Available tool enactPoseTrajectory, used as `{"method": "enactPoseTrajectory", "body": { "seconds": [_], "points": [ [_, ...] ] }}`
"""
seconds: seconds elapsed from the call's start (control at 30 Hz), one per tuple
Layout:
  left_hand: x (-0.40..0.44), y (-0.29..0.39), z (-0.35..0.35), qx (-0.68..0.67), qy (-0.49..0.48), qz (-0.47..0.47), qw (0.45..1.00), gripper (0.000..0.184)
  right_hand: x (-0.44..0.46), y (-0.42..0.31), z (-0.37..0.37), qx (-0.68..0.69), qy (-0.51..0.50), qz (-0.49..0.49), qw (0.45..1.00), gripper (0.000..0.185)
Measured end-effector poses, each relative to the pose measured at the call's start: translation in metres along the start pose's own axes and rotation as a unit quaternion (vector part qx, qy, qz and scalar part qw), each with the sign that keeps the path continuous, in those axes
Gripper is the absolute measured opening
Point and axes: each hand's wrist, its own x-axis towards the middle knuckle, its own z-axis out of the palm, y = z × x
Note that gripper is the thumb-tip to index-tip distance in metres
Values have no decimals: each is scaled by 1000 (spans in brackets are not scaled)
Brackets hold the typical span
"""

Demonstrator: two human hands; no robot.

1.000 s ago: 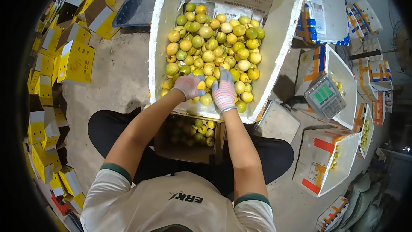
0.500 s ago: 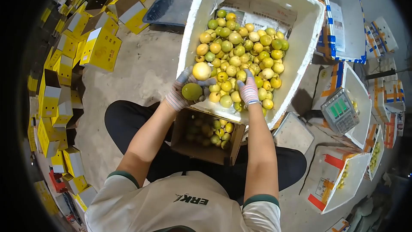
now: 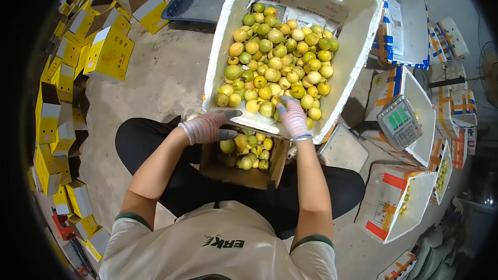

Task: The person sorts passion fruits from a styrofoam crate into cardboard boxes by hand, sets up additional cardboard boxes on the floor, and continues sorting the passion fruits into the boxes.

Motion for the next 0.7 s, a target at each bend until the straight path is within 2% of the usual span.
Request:
{"method": "enactPoseTrajectory", "body": {
  "seconds": [0.1,0.13,0.2,0.27,0.33,0.37,0.47,0.57,0.63,0.7],
  "points": [
    [9,2,-4,46,-12,-49,998,58,21,-41,20,-94,5,9,996,45],
    [15,-4,-1,45,21,-51,997,50,31,-46,32,-94,19,11,995,51],
    [31,-10,3,97,53,-65,992,47,42,-60,41,-190,-69,90,975,56],
    [48,-25,9,170,115,-75,976,42,50,-56,49,-195,-44,79,977,59],
    [63,-47,23,208,132,-71,966,43,54,-51,47,-238,-77,32,968,54],
    [71,-58,29,245,153,-69,955,44,47,-48,48,-238,-50,-8,970,49],
    [84,-67,39,278,145,-84,946,41,24,-53,34,-132,-25,-52,990,43],
    [100,-64,27,299,78,-117,944,31,29,-84,25,-231,-174,-62,955,41],
    [104,-62,22,344,35,-117,931,26,33,-92,39,-314,-177,-64,931,38],
    [118,-74,26,344,54,-111,931,28,51,-91,49,-370,-218,-61,901,28]
  ]
}}
